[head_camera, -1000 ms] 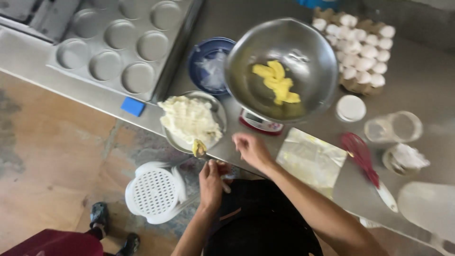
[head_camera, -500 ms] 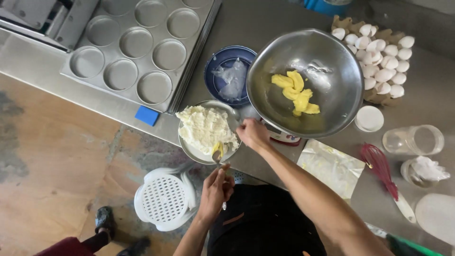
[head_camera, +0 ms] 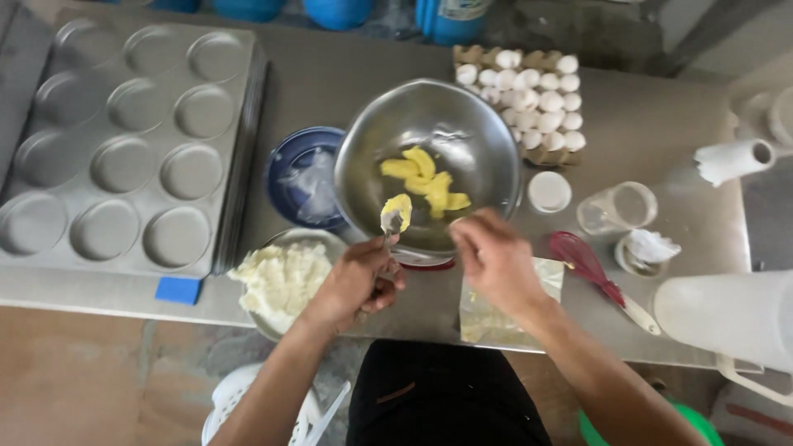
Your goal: The person spoons a white creamy ingredient from a plate into a metal mixing bowl containing butter, adding several spoonfuls while the bowl rests on a digital scale. They then lift the plate and scrape the remaining cream into the bowl with the spoon.
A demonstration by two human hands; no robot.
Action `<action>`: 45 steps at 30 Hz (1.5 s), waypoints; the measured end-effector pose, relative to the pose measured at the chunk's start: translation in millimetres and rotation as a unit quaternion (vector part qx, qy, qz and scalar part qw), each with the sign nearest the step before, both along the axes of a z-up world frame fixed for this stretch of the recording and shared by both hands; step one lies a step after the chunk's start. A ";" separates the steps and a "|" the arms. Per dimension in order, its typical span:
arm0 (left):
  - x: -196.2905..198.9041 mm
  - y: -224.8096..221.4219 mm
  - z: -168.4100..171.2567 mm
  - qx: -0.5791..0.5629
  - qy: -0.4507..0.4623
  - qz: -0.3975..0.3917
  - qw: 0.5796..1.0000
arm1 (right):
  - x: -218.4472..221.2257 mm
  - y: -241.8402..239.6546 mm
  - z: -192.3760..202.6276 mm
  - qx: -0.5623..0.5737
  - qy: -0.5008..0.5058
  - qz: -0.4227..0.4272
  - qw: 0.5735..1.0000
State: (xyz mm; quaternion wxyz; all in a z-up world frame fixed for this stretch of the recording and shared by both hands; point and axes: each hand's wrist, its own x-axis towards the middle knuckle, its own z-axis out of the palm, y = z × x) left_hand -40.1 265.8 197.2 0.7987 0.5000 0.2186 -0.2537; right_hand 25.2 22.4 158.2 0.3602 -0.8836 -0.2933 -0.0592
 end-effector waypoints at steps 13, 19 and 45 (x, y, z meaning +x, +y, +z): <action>15.5 -15.9 -1.7 0.033 0.021 -0.002 0.999 | 52.6 -22.6 13.1 -0.116 -0.004 -0.004 0.993; 15.2 -16.2 -20.7 0.008 0.019 0.048 0.999 | 56.5 -20.9 10.3 -0.031 -0.042 -0.034 0.998; 28.6 -34.4 -29.4 0.561 -0.237 0.035 0.792 | 55.9 -31.2 -25.5 -0.038 0.076 -0.031 0.996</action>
